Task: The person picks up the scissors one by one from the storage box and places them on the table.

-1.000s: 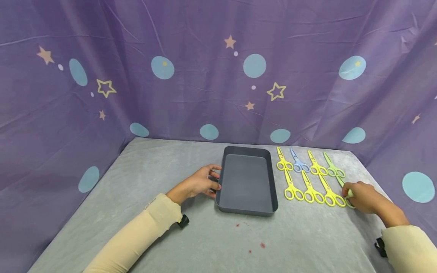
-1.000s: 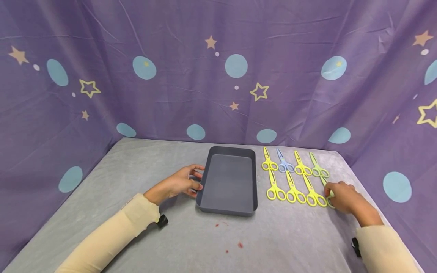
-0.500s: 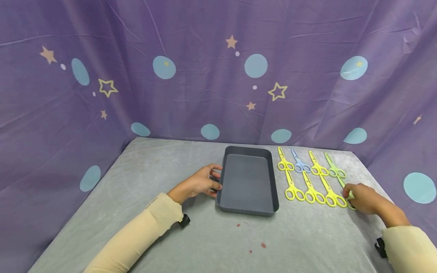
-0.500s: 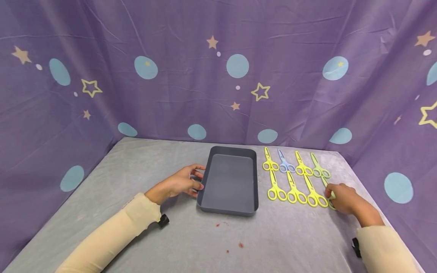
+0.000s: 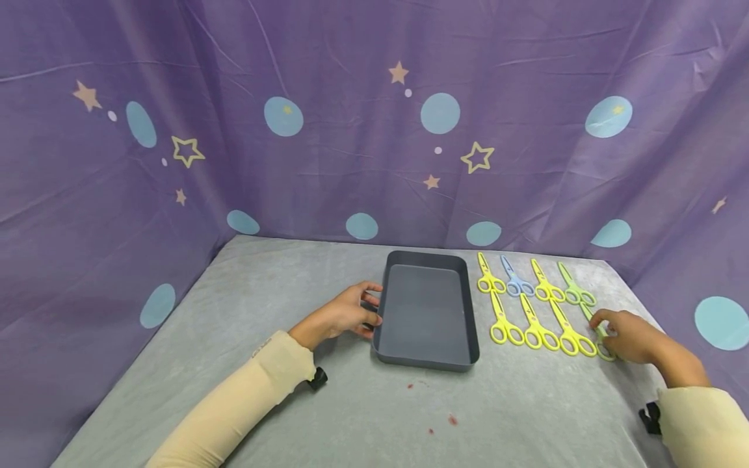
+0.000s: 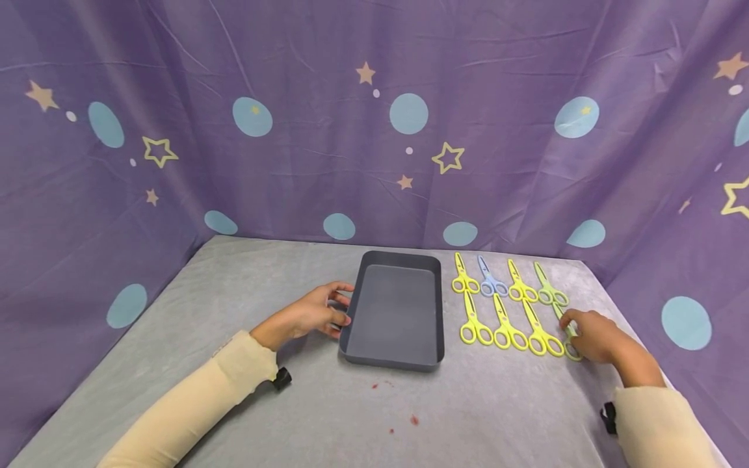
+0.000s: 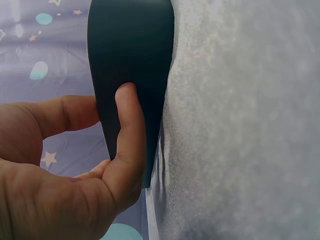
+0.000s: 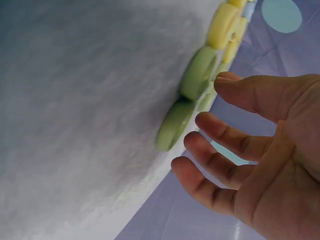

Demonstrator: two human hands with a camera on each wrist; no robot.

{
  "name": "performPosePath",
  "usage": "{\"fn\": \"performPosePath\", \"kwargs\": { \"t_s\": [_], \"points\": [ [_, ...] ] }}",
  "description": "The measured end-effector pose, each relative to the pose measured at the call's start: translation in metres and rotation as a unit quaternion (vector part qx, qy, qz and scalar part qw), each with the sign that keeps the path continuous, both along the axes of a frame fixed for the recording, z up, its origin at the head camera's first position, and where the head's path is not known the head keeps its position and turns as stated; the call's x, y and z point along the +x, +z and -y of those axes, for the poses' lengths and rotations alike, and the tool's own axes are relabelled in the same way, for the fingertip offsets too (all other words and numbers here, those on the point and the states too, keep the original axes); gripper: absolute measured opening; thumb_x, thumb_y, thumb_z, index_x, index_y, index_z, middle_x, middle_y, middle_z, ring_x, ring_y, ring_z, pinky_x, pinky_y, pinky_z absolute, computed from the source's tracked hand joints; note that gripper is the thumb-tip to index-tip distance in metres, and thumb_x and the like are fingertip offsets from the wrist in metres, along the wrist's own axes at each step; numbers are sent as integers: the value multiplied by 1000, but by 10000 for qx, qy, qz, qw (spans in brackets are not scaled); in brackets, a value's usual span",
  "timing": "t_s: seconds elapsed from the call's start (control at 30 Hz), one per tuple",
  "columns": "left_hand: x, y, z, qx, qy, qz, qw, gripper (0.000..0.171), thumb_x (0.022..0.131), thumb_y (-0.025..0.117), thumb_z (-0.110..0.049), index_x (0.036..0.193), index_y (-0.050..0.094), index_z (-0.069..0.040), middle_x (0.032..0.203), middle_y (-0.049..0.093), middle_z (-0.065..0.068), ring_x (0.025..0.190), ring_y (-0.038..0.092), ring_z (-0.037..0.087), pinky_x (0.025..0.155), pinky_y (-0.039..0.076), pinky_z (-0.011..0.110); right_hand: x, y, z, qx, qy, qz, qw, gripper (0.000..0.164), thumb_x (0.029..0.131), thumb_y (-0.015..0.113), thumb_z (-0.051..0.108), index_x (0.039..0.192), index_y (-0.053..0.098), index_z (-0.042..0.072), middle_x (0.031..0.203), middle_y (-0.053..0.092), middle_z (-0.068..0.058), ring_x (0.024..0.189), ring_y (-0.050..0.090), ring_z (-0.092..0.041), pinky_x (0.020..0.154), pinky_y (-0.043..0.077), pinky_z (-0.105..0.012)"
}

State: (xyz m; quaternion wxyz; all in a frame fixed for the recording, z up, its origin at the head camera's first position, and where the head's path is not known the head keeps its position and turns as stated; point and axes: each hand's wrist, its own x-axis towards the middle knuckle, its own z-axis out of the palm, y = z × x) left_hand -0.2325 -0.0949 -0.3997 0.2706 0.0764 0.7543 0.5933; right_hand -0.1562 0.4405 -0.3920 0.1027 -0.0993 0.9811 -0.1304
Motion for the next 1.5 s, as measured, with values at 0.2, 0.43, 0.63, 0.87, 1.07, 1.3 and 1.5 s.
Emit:
{"fn": "performPosePath", "kwargs": {
  "t_s": [0.2,0.43,0.63,0.87,1.07,1.3,1.5],
  "points": [
    [0,0,-1,8,-8,11,10000,77,89,69,12,155,38,-9,138,45,22,89,68,28,68,64,43,1,3,7,-24,153,-495,9987,32,83,73,-2,113,65,-5,101,65,-31,97,63,-53,78,54,-61],
    [-1,0,-1,2,-29,23,10000,77,89,69,12,156,37,-9,139,44,22,91,68,29,68,64,42,0,7,26,-50,227,-898,9957,33,86,74,1,117,64,-3,100,64,-26,95,62,-47,77,52,-60],
    [0,1,-1,-14,-51,25,10000,76,90,68,11,156,37,-9,140,43,22,92,67,29,69,64,43,-2,8,46,-172,207,-952,9951,37,90,72,5,125,60,-3,109,62,-32,102,60,-51,80,50,-63],
    [2,2,-2,-25,-27,9,10000,77,90,69,12,156,36,-8,140,43,23,91,68,29,69,64,43,-6,9,72,-297,433,-1154,9919,46,93,71,10,133,56,-5,118,64,-32,110,59,-52,89,43,-68],
    [2,3,-2,-20,12,-2,10000,76,89,68,12,156,37,-9,139,43,22,91,67,29,68,64,43,-9,14,91,-300,575,-1257,9899,45,94,71,16,133,57,-2,118,62,-31,107,60,-50,85,48,-65],
    [2,3,-2,-39,49,-2,10000,76,89,68,13,155,38,-9,139,43,22,91,67,29,67,64,42,-12,20,117,-266,591,-1213,9905,43,97,69,20,136,57,3,119,61,-30,104,59,-53,82,50,-66],
    [2,2,-2,-40,66,1,10000,76,89,69,13,155,39,-10,138,44,22,90,68,29,67,64,43,-13,25,139,-276,834,-1605,9831,41,97,69,19,135,60,4,115,64,-23,99,60,-44,83,50,-60]
  ]
}}
